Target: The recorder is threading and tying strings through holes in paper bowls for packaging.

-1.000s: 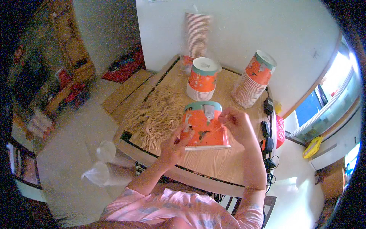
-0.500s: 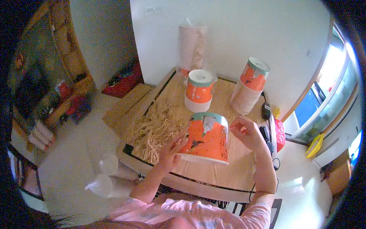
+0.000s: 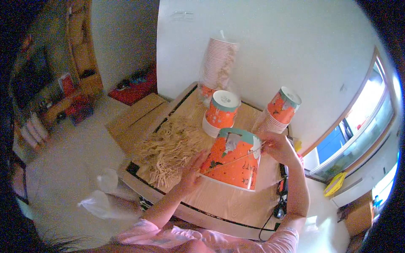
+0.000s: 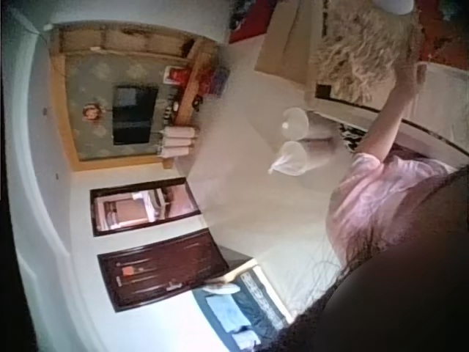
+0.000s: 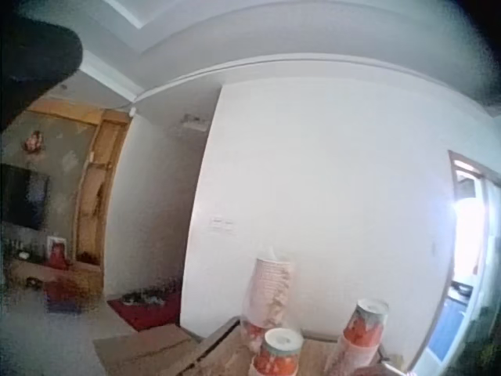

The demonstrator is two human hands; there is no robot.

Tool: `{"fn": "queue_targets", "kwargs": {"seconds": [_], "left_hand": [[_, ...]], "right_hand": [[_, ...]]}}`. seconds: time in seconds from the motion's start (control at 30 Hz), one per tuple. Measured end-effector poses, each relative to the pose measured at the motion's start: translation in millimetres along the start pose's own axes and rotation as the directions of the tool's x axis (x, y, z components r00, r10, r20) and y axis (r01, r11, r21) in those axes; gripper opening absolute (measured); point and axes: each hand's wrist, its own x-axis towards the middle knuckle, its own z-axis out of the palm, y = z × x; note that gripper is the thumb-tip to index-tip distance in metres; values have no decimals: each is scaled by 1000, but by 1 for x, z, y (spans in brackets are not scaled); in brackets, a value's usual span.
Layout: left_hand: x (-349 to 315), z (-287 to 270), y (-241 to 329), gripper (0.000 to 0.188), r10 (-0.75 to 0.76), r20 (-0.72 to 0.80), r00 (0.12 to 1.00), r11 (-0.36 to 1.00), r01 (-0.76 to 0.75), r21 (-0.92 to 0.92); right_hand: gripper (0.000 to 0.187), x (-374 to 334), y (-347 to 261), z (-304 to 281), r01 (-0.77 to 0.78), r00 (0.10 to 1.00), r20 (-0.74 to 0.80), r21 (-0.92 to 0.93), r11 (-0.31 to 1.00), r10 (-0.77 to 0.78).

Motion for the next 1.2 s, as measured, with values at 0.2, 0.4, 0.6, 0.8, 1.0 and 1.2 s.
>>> {"fn": "queue_targets", "kwargs": {"seconds": [0.2, 0.4, 0.6, 0.8, 1.0, 1.2], "left_hand": [[-9, 94, -59, 75, -195, 5, 981, 978, 195, -75], [-50, 171, -106, 58, -222, 247, 943, 959, 166, 228], [-46, 170, -106, 43, -233, 304, 924, 949, 148, 278], [-40, 161, -95, 44, -257, 334, 907, 933, 144, 330], [-41, 160, -94, 45, -235, 339, 911, 929, 109, 352], [-40, 159, -93, 45, -240, 349, 906, 932, 115, 343]], "right_hand": [[25, -4, -27, -37, -3, 916, -362, -431, 902, -170], [16, 5, -47, -104, -5, 634, -305, -921, 390, -710], [16, 8, -20, -202, -262, 574, -517, -850, 456, -635], [11, 45, 25, -252, -253, 652, -364, -931, 262, -665], [8, 63, 62, -271, -302, 609, -507, -859, 413, -610], [15, 74, 90, -286, -376, 583, -644, -754, 539, -495]]}}
